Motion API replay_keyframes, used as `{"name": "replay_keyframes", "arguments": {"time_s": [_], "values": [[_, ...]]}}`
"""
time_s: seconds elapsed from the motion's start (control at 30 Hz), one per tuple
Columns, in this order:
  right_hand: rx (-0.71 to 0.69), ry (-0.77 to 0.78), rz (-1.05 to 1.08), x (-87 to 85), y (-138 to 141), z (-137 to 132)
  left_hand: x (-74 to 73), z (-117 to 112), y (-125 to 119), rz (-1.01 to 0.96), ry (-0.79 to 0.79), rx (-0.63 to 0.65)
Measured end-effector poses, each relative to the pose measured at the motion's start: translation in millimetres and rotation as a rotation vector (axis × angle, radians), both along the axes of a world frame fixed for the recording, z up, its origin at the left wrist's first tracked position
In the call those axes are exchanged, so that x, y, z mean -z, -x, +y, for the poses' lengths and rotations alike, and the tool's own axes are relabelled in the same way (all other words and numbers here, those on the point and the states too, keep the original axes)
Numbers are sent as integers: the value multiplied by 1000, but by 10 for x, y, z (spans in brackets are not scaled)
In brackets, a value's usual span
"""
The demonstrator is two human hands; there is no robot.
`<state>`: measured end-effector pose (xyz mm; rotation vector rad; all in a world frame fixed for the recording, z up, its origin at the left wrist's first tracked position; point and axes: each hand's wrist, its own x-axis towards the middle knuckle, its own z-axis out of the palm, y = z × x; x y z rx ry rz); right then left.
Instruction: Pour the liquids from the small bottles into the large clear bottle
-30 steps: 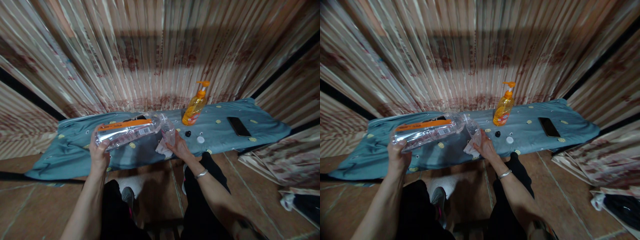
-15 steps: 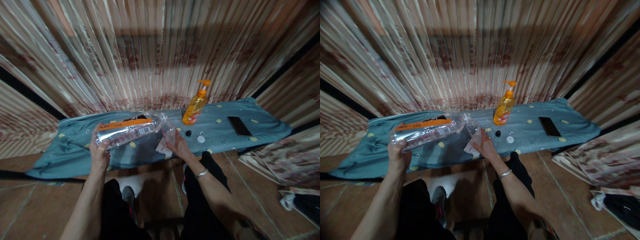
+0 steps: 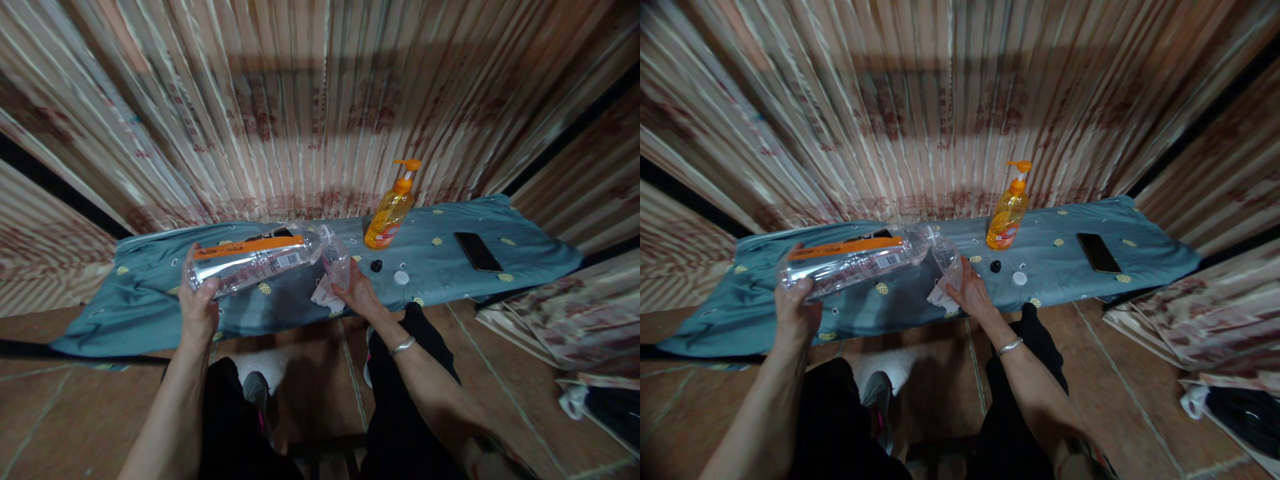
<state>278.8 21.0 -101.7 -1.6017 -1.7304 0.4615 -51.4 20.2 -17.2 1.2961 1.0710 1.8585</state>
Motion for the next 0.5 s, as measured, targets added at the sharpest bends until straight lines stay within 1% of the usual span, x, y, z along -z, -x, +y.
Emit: {"name": "replay_keyframes", "arguments": {"time_s": [0.23,0.4,0.5], "values": [[-4,18,-24,-12,0,-3,-51,-3,-17,23,5,6],[-3,-13,-3,6,-15,-2,-77,-19,-31,16,45,-16],[-4,-17,6,25,-31,4,-68,-17,-25,23,59,-20]]}}
